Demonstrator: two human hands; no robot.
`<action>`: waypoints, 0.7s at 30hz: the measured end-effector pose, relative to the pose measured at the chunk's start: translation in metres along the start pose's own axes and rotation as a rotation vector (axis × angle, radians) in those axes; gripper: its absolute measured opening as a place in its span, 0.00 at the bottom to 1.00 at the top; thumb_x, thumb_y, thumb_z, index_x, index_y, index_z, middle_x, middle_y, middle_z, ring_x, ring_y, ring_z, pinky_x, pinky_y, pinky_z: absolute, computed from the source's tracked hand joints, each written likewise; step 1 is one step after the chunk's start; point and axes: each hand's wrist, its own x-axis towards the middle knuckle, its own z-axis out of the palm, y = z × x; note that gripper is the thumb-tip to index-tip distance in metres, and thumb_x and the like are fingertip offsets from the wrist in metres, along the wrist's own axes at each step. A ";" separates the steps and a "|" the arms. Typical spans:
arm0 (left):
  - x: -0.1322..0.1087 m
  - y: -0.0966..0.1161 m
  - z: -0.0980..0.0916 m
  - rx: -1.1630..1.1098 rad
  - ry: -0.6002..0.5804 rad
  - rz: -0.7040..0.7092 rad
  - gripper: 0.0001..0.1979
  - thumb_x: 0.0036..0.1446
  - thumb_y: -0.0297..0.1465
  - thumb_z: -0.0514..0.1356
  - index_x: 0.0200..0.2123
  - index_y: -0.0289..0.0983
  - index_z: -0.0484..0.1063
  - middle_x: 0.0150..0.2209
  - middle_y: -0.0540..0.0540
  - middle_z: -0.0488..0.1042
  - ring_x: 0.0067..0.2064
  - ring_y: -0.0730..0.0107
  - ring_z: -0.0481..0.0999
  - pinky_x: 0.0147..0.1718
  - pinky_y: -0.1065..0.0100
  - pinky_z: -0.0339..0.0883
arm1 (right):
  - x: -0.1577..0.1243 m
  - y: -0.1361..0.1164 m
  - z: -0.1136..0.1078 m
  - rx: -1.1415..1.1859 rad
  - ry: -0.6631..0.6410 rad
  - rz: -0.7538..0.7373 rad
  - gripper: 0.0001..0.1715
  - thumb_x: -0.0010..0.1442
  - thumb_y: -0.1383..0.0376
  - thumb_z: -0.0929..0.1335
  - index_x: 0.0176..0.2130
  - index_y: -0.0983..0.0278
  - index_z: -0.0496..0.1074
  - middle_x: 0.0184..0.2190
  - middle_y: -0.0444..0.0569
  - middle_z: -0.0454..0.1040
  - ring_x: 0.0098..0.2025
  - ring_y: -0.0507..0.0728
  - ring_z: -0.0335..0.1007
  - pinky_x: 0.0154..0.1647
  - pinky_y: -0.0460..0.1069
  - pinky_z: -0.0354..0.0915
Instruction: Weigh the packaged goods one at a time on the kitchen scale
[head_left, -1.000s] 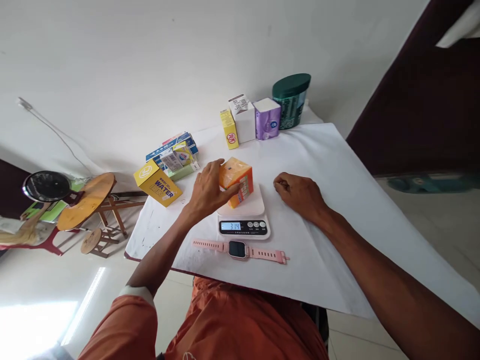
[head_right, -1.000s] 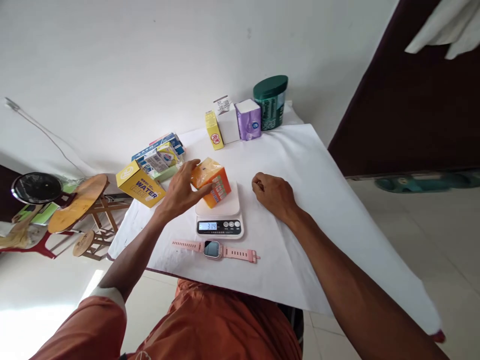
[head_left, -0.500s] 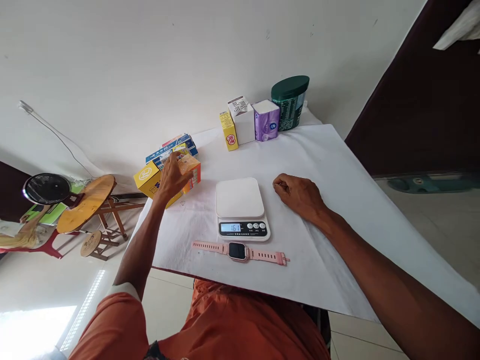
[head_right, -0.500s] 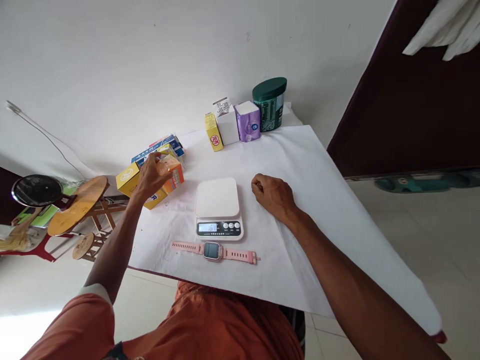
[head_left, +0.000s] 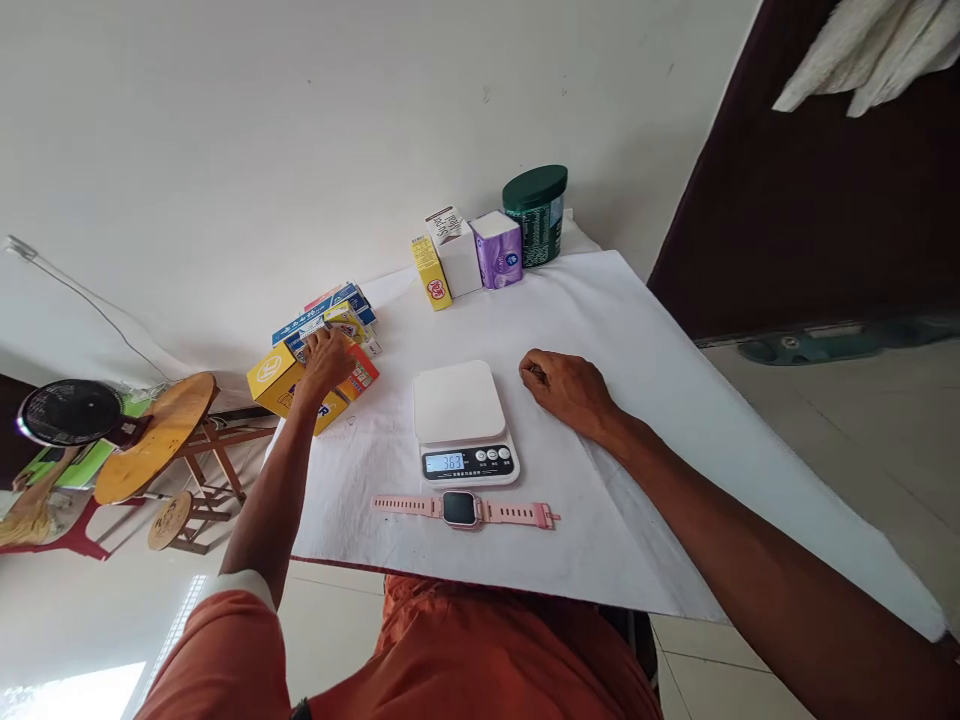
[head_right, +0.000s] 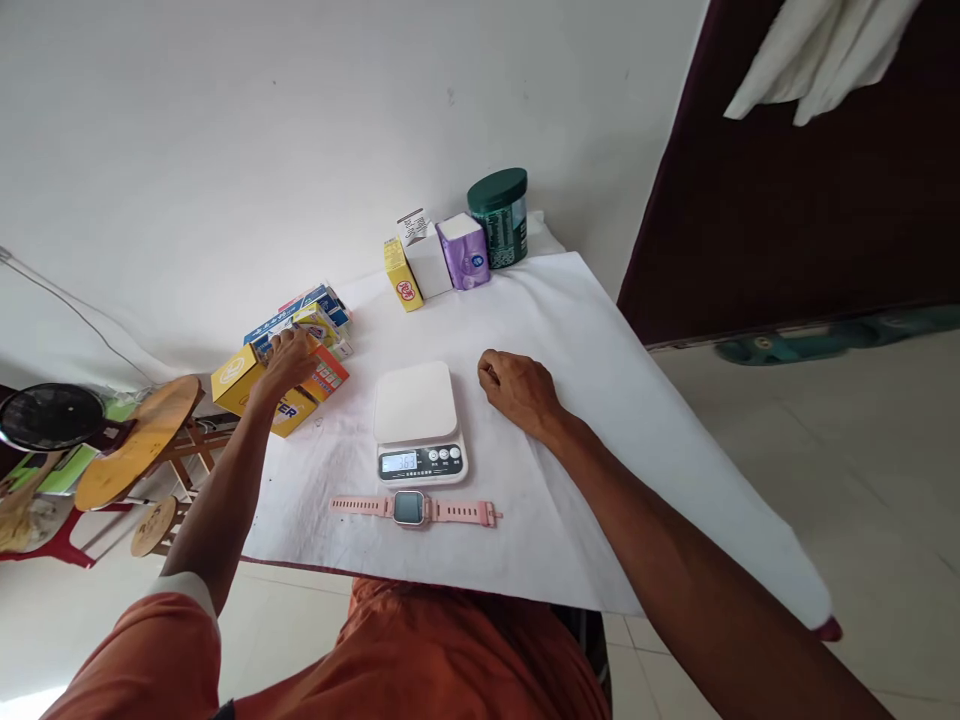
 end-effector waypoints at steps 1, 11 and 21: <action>0.000 0.005 0.000 -0.006 0.027 0.021 0.24 0.54 0.25 0.61 0.56 0.34 0.68 0.59 0.25 0.67 0.63 0.31 0.66 0.60 0.38 0.62 | 0.000 0.000 0.000 -0.002 0.002 -0.001 0.11 0.65 0.68 0.62 0.35 0.61 0.73 0.31 0.50 0.79 0.31 0.57 0.69 0.34 0.50 0.56; 0.076 0.129 0.018 -0.405 0.114 0.166 0.41 0.59 0.46 0.69 0.66 0.32 0.58 0.65 0.24 0.63 0.69 0.32 0.64 0.63 0.44 0.60 | -0.001 0.000 0.002 0.017 0.038 0.000 0.12 0.65 0.69 0.61 0.34 0.60 0.72 0.32 0.50 0.80 0.32 0.57 0.69 0.34 0.50 0.55; 0.146 0.146 0.041 -0.509 0.093 0.056 0.27 0.64 0.45 0.63 0.56 0.32 0.66 0.58 0.21 0.72 0.62 0.36 0.73 0.55 0.46 0.67 | -0.001 0.000 0.000 0.032 0.017 0.000 0.13 0.67 0.70 0.60 0.34 0.60 0.70 0.32 0.49 0.79 0.31 0.56 0.69 0.34 0.50 0.55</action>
